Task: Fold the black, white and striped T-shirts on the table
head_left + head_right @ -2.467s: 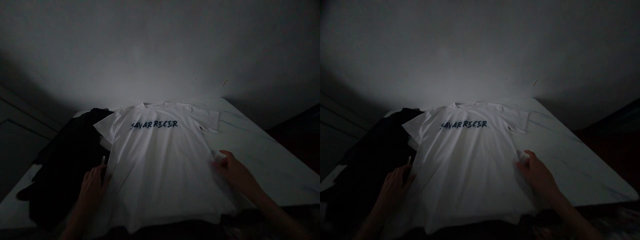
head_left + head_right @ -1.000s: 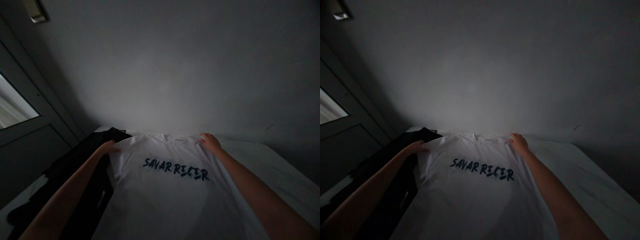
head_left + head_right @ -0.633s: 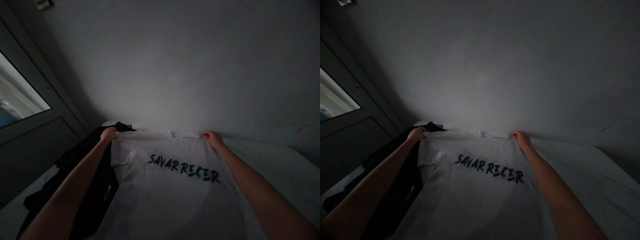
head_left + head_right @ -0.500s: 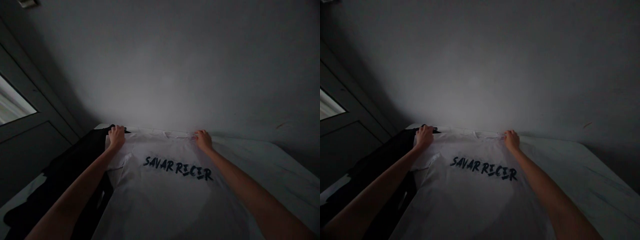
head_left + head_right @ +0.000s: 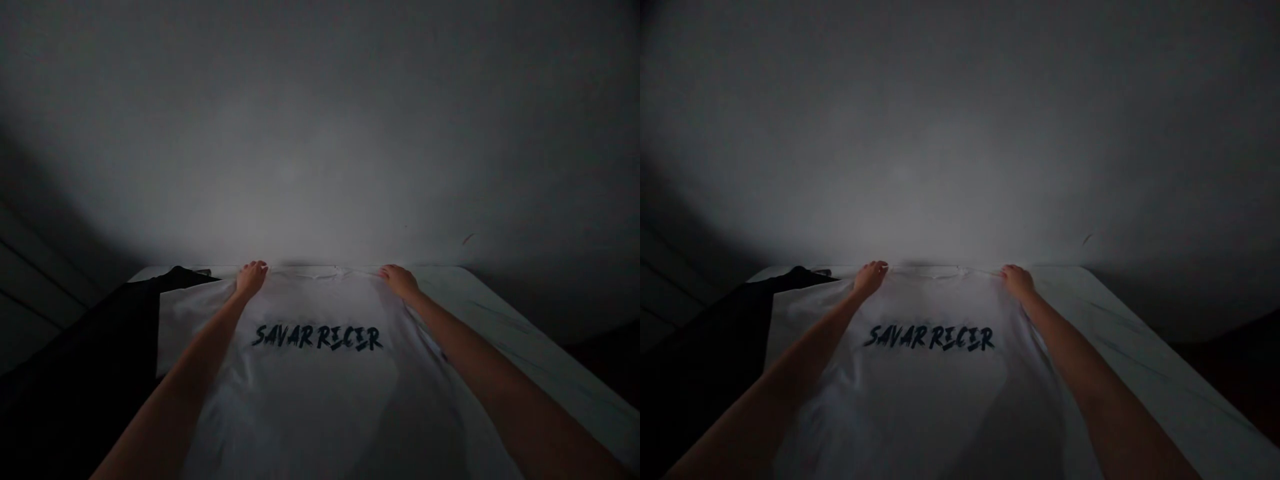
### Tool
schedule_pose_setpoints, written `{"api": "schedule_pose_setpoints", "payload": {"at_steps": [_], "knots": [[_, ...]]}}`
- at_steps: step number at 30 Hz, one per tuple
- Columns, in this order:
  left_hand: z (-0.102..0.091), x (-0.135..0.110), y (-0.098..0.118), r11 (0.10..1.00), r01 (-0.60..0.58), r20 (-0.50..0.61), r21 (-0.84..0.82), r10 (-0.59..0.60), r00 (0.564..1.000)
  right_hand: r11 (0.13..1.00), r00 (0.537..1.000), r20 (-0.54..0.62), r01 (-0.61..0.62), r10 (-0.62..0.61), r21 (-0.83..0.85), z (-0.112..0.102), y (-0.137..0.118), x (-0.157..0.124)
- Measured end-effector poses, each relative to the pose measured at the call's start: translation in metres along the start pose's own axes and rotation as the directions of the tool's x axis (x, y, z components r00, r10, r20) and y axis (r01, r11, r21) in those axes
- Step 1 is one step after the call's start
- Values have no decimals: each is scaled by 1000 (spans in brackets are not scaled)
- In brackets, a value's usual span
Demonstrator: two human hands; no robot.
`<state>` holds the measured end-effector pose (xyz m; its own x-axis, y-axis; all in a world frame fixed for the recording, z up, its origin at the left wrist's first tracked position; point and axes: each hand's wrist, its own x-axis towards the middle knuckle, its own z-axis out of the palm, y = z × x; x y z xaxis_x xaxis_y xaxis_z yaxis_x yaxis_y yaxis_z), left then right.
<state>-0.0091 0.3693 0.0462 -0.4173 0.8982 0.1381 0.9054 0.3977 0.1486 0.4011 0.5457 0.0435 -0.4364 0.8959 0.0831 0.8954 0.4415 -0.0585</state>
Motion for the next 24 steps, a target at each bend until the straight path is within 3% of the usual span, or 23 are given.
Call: {"api": "schedule_pose_setpoints", "payload": {"at_steps": [4, 7, 12, 15, 18, 21, 24], "knots": [[-1, 23, 31, 1000, 27, 74, 10, -27, 997, 997, 999, 2, 45, -45, 64, 1, -47, 31], [1, 31, 43, 1000, 14, 81, 9, -14, 997, 995, 999, 36, 3, -7, 97, 4, -63, 45], [-1, 27, 56, 999, 36, -19, 11, -36, 999, 991, 996, -9, -88, 89, 99, -2, -66, 41], [8, 10, 79, 994, 105, -161, 24, -100, 982, 989, 987, -95, -120, 128, 92, -3, -80, 26], [27, -17, 91, 999, -28, -273, 45, 39, 961, 994, 984, -173, -24, 43, 108, 5, -84, 2], [41, -38, 57, 958, -278, -98, 75, 285, 954, 986, 983, -160, 116, -95, 123, 19, -43, -38], [35, -45, -15, 919, -376, 46, 118, 373, 927, 979, 984, -1, 177, -178, 98, 22, 43, -90]]}}
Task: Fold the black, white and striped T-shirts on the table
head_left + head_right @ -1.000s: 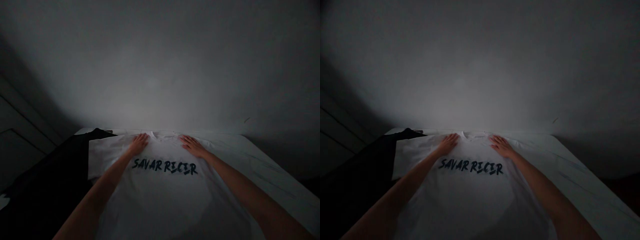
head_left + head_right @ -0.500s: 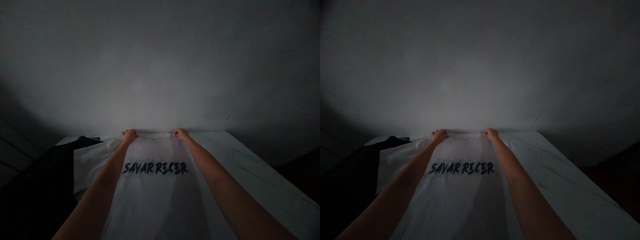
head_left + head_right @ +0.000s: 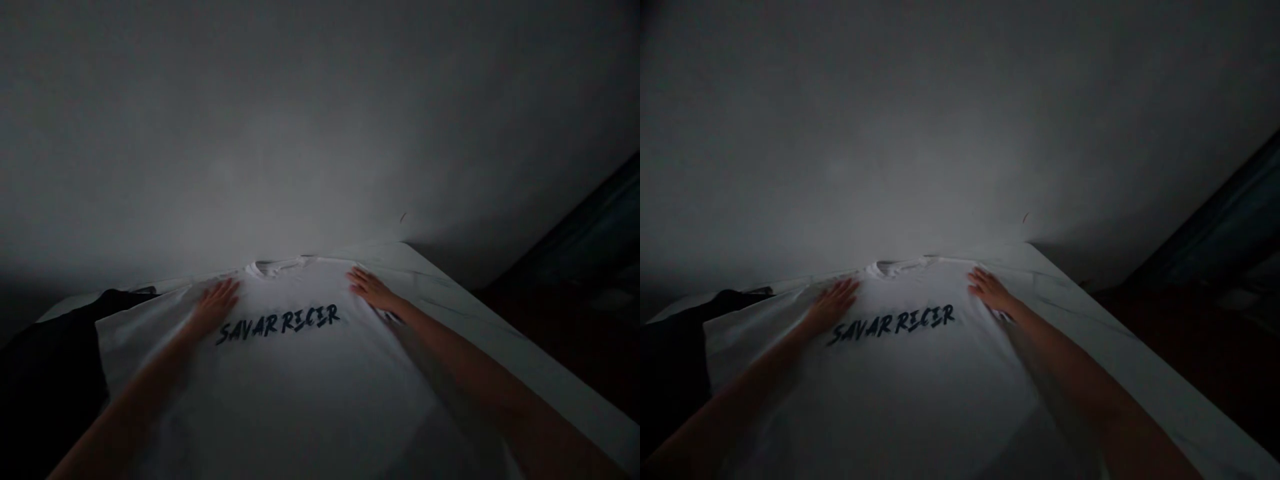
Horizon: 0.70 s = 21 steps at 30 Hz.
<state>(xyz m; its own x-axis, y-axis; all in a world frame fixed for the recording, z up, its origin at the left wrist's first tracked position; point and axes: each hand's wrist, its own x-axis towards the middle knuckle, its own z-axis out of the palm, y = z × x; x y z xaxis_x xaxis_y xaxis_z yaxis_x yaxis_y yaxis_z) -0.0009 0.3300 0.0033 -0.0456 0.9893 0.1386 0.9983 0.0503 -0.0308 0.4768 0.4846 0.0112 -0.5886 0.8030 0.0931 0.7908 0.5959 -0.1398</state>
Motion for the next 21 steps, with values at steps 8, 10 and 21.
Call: {"api": "schedule_pose_setpoints", "payload": {"at_steps": [8, 10, 21], "knots": [[-52, -33, 33, 956, 220, -59, 194, -212, 975, 884, 895, -117, -444, 430, -148, -52, 43, -63], [-52, -48, 90, 972, 210, -57, 104, -205, 977, 957, 960, -112, -267, 255, -111, -45, -9, -63], [-75, -201, 83, 951, 278, 124, 134, -295, 947, 988, 990, -74, -127, 120, -89, -7, -64, -139]]}}
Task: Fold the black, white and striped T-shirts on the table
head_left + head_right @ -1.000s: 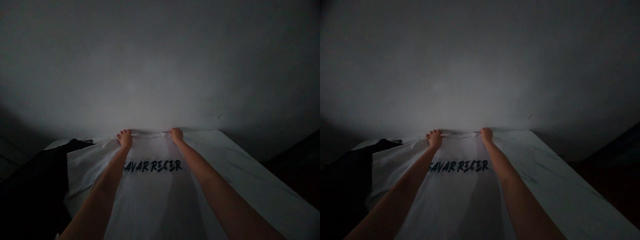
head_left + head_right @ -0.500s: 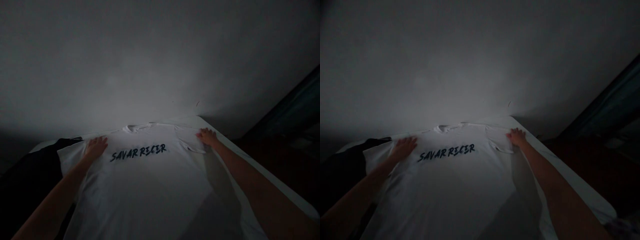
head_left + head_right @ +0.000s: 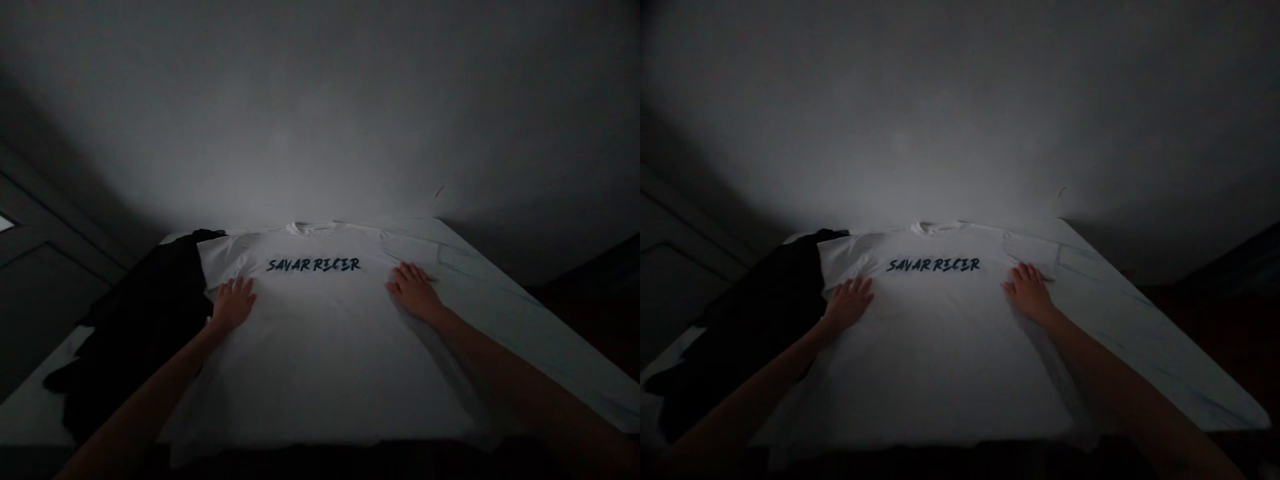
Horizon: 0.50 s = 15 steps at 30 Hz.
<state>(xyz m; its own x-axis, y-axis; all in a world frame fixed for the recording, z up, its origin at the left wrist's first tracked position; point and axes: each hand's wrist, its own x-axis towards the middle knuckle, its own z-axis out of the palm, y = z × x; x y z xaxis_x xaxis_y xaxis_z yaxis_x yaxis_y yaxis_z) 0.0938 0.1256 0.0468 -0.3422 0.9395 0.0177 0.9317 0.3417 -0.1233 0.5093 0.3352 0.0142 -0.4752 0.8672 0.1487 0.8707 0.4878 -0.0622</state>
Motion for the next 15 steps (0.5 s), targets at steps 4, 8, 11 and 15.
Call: {"api": "schedule_pose_setpoints", "payload": {"at_steps": [4, 8, 11, 15], "knots": [[-16, -7, 74, 994, -74, -92, -74, 67, 994, 984, 992, 15, 124, -127, 127, -8, -100, 4], [-8, -30, 118, 965, -179, -68, -193, 169, 983, 931, 957, 48, 265, -285, 250, -2, -175, -36], [9, -70, 74, 981, -117, -84, -155, 105, 991, 917, 940, 37, 321, -338, 239, -6, -140, -89], [34, -148, -15, 988, -118, -214, -101, 94, 972, 866, 872, 100, 451, -479, 214, -23, -41, -166]]}}
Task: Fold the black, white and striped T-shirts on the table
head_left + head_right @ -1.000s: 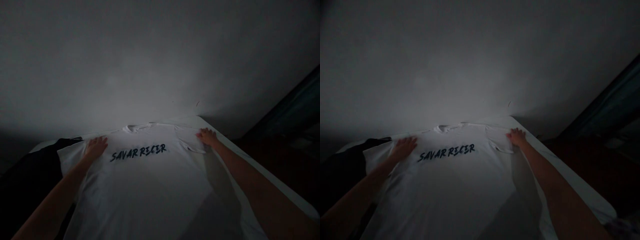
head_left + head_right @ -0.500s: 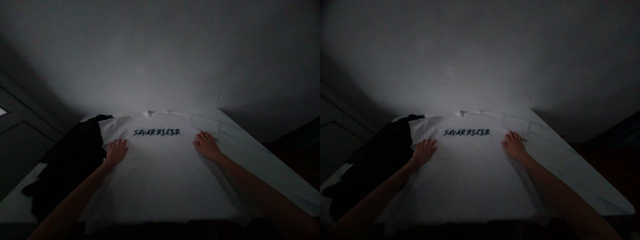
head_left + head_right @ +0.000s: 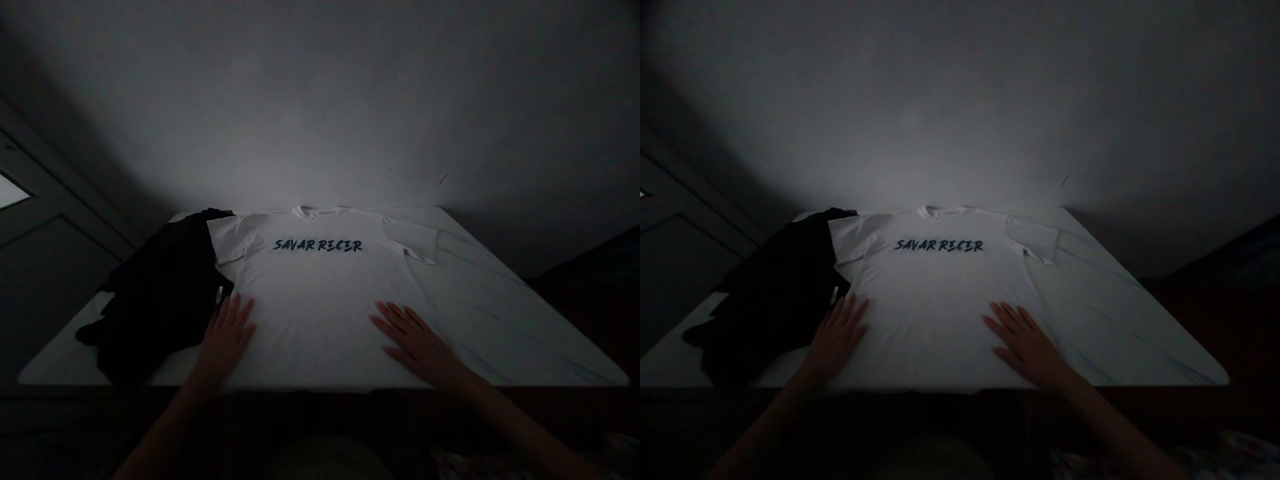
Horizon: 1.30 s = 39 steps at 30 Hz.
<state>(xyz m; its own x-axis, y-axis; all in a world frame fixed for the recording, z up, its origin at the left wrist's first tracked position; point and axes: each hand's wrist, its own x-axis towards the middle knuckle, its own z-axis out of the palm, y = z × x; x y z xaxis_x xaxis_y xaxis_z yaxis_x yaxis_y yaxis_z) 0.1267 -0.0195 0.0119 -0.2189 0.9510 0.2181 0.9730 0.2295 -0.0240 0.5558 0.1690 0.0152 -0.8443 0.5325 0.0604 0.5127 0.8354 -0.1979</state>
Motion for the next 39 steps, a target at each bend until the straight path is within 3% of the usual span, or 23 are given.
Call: {"api": "schedule_pose_setpoints", "payload": {"at_steps": [2, 5, 8, 10, 12, 14, 19, 21, 23, 26, 29, 32, 36, 39], "knots": [[0, -42, -21, 1000, -25, -64, -9, 24, 998, 1000, 1000, 18, 6, -5, -12, -1, 18, -49], [-1, -84, -25, 998, 35, -163, -53, -44, 986, 992, 987, -105, -124, 119, -36, 15, 37, -98], [-5, -97, -13, 971, 203, -243, -128, -229, 943, 975, 958, -202, -216, 202, -48, 34, 54, -109], [-11, -92, -7, 943, 293, -245, -161, -325, 913, 981, 960, -223, -186, 169, -57, 35, 61, -93], [-19, -74, -7, 933, 313, -204, -179, -347, 916, 993, 975, -200, -108, 97, -43, 23, 58, -54], [-27, -41, -12, 937, 279, -143, -208, -312, 939, 999, 992, -121, -38, 38, 7, 1, 40, 5], [-34, 89, -25, 974, 88, -15, -210, -93, 996, 979, 980, 115, 146, -163, 141, -48, -39, 209], [-25, 139, -26, 977, 126, 19, -172, -124, 992, 969, 964, 160, 187, -212, 162, -52, -72, 292], [-10, 173, -25, 969, 207, 26, -135, -205, 978, 974, 975, 126, 162, -183, 159, -47, -103, 365], [21, 193, -25, 962, 243, 21, -124, -242, 970, 976, 988, 16, 151, -156, 155, -30, -145, 451], [47, 192, -30, 970, 198, -26, -139, -203, 979, 963, 980, -55, 198, -191, 184, -12, -181, 509], [55, 190, -34, 971, 179, -48, -157, -188, 981, 941, 969, -68, 249, -239, 229, 2, -207, 546], [40, 184, -29, 958, 247, -8, -147, -250, 968, 897, 951, -63, 307, -303, 317, 11, -218, 569], [19, 168, -24, 924, 366, -10, -115, -369, 929, 861, 953, -92, 300, -288, 412, 8, -204, 576]]}}
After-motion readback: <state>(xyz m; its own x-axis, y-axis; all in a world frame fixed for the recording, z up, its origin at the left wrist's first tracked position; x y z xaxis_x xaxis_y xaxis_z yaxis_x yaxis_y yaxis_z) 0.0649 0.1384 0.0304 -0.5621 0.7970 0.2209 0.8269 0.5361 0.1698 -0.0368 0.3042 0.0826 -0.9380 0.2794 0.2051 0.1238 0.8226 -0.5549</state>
